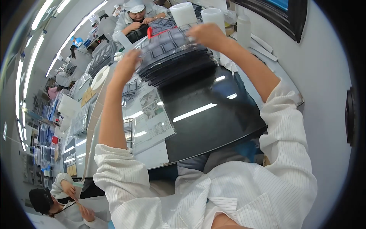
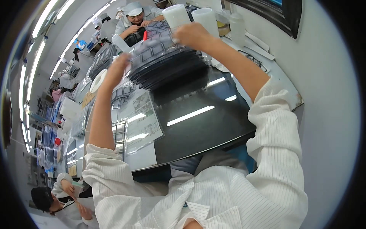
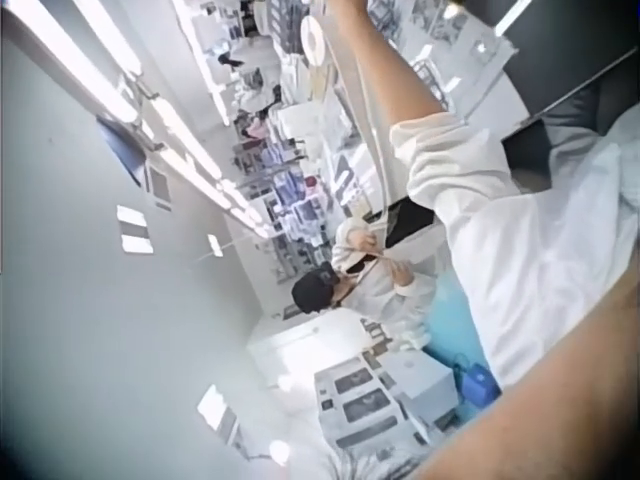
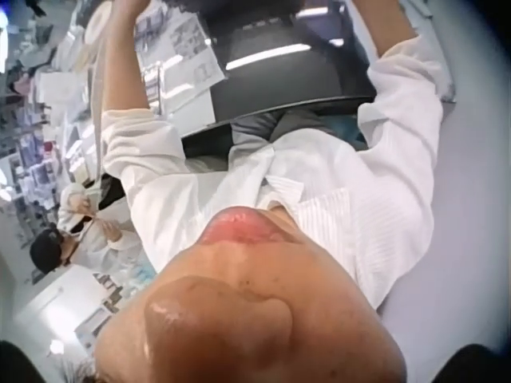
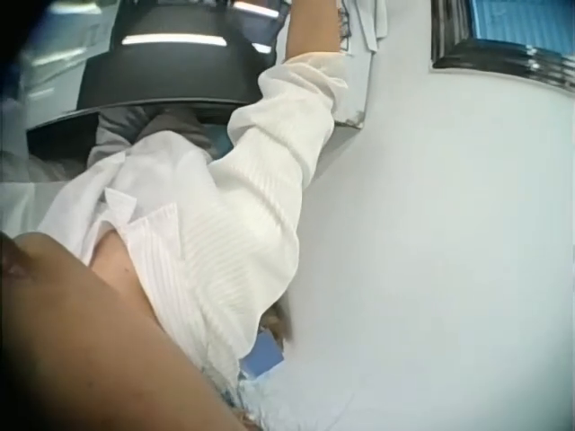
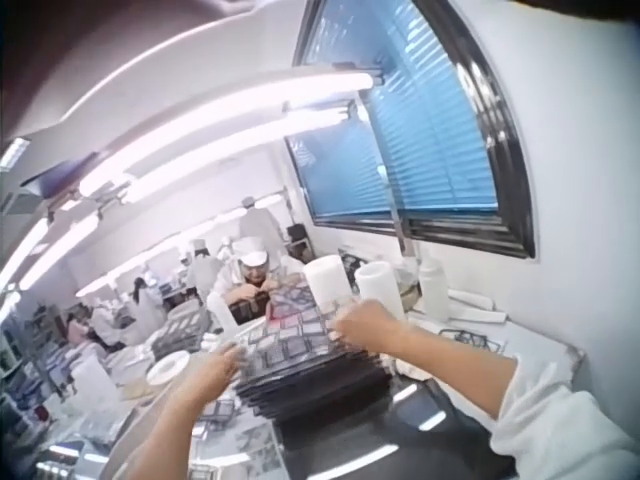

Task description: Inspecting and cleaning the individual cells of a grid component using a wipe and a pointed tool.

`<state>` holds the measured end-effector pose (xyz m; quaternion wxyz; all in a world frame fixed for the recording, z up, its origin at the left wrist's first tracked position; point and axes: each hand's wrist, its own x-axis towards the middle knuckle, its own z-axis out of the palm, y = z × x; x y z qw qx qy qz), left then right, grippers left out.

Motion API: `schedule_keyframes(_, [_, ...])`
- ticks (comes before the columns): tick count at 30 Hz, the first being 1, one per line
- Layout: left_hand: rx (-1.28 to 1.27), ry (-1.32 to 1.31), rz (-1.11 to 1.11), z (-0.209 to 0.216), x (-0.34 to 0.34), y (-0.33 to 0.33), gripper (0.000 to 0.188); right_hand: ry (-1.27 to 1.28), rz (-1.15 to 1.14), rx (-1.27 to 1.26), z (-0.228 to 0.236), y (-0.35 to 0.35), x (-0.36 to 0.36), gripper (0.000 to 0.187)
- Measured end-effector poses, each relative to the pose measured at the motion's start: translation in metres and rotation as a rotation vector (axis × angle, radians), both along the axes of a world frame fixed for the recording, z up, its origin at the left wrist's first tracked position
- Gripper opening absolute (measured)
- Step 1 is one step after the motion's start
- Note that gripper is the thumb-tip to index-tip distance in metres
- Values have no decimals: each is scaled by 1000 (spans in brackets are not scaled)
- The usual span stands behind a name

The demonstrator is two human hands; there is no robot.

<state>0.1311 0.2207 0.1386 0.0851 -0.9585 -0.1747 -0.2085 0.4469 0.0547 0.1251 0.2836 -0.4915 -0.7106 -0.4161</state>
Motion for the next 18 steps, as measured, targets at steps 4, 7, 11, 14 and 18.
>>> schedule_keyframes(4, [140,-96,137,-42,3,-45,33,210,58,-230,-44,-27,0,17])
schedule_keyframes(7, [-63,-127,-27,-58,-14,-124,29,408,229,-364,-82,-54,-22,11])
schedule_keyframes(11, [-513,163,-198,-77,-45,-225,24,377,374,-586,-128,-64,-44,10])
schedule_keyframes(14, [-663,188,-168,-83,-65,-248,17,455,440,-691,-139,-67,-58,10])
schedule_keyframes(18, [-559,-97,190,-106,-121,-217,17,554,418,-813,-135,-65,-74,10])
